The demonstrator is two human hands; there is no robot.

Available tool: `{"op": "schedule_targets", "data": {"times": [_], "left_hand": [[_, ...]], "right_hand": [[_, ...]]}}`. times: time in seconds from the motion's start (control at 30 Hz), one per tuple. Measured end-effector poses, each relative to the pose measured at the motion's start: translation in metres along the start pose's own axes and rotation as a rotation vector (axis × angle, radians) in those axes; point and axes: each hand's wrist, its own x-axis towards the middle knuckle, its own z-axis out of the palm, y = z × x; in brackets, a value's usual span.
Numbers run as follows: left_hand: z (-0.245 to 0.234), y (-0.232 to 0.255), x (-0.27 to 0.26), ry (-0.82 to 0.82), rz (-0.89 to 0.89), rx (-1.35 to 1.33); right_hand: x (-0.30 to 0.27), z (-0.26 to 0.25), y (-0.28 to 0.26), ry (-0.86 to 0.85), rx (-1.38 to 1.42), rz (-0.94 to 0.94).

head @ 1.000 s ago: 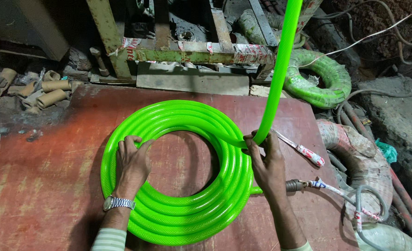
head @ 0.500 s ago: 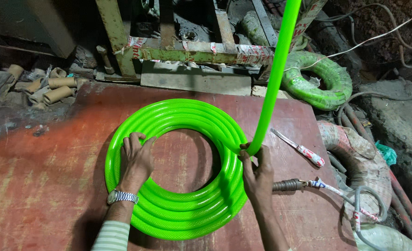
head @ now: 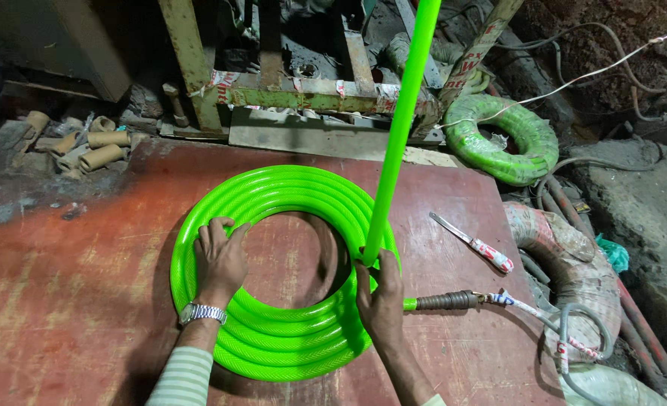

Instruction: The person coils a green hose on a wooden surface by hand, using their hands to guide and stack the loops one at a time.

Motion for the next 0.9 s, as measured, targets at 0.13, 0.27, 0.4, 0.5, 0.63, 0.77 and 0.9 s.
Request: {"op": "schedule_targets", "data": {"times": [0.13, 0.27, 0.4, 0.5, 0.63, 0.77, 0.9], "left_hand": [[-0.015, 0.002, -0.012, -0.034, -0.058, -0.130], [-0.037, 0.004, -0.024, -0.040, 0.003, -0.228], [-0.029, -0.001, -0.035, 0.021, 0.050, -0.230], [-0.034, 0.010, -0.040, 0.011, -0.011, -0.187], [-0.039, 0.021, -0.046, 0.146, -0.016, -0.209], [-0.042, 0.022, -0.052, 0.116, -0.021, -0.236], [-0.045, 0.020, -0.060, 0.086, -0.041, -0.271]], "right_hand": [[-0.007, 0.011, 0.019, -0.001, -0.132, -0.109], [-0.010, 0.008, 0.017, -0.030, -0.136, -0.146], [-0.015, 0.008, 0.025, -0.036, -0.124, -0.176], [-0.020, 0.010, 0.028, -0.032, -0.117, -0.184], [-0.025, 0.014, 0.037, -0.023, -0.118, -0.208], [-0.028, 0.014, 0.036, -0.040, -0.104, -0.213], [-0.025, 0.010, 0.026, -0.064, -0.102, -0.225]]}}
